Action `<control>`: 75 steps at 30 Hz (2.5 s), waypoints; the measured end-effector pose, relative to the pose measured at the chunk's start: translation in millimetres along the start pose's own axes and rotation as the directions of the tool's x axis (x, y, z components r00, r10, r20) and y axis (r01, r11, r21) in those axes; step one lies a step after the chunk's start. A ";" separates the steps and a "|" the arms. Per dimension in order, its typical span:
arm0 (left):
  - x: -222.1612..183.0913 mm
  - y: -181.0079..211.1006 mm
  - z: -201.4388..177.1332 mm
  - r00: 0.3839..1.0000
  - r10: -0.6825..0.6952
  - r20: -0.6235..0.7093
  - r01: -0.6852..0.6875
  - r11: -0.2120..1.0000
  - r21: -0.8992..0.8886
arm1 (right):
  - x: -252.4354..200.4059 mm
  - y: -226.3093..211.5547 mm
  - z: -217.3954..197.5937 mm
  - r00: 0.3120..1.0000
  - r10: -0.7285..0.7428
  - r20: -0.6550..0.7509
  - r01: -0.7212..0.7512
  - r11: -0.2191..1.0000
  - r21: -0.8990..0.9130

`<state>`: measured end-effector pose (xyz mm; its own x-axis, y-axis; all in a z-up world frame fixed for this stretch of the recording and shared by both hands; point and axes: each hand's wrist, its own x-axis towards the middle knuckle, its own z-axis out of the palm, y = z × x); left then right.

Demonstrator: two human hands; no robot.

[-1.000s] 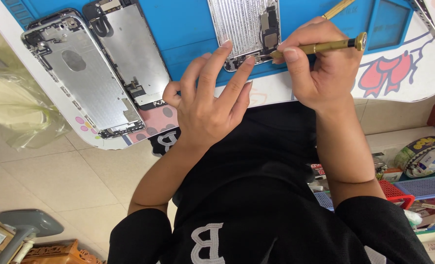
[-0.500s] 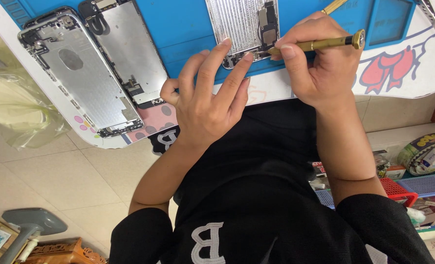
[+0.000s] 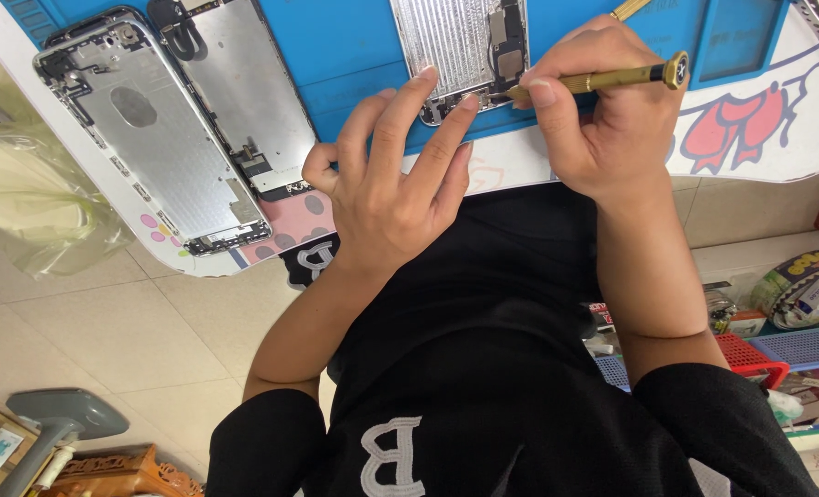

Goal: The recorder is disassembling and working on the internal components of mobile phones at a repair station.

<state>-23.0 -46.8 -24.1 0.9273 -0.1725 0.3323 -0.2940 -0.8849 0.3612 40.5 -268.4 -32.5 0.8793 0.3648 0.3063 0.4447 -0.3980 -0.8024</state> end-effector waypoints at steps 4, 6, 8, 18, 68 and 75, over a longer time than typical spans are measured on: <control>-0.8 -0.2 1.4 1.000 -0.005 0.001 0.005 1.000 -0.006 | 1.6 1.8 -0.3 1.000 -0.029 0.003 0.028 0.999 0.018; -1.7 -1.6 3.0 1.000 0.014 -0.015 -0.014 1.000 0.006 | 2.0 0.7 -1.1 0.998 -0.051 0.022 0.052 0.999 -0.004; -2.7 -3.6 6.6 0.999 0.024 -0.033 -0.023 1.000 0.002 | 16.3 -16.5 -8.3 0.994 -0.080 0.072 0.084 0.995 -0.046; -0.7 -2.0 0.0 0.999 0.029 -0.031 -0.029 0.999 -0.015 | 47.1 -62.4 -37.6 0.946 -0.114 0.304 0.190 0.954 -0.231; -6.1 -3.0 -0.6 0.994 0.067 -0.091 -0.069 0.997 -0.015 | 50.5 -102.8 -24.2 0.944 -0.021 0.328 0.272 0.611 -0.744; -7.5 -3.6 1.4 0.992 0.062 -0.107 -0.066 0.998 -0.026 | 51.6 -97.9 -21.7 0.927 0.019 0.374 0.332 0.423 -0.843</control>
<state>-28.6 -43.0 -29.1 0.8769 -0.1801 0.4457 -0.3600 -0.8603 0.3608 46.1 -228.9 72.9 0.7597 0.6457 0.0774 0.6238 -0.7572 0.1935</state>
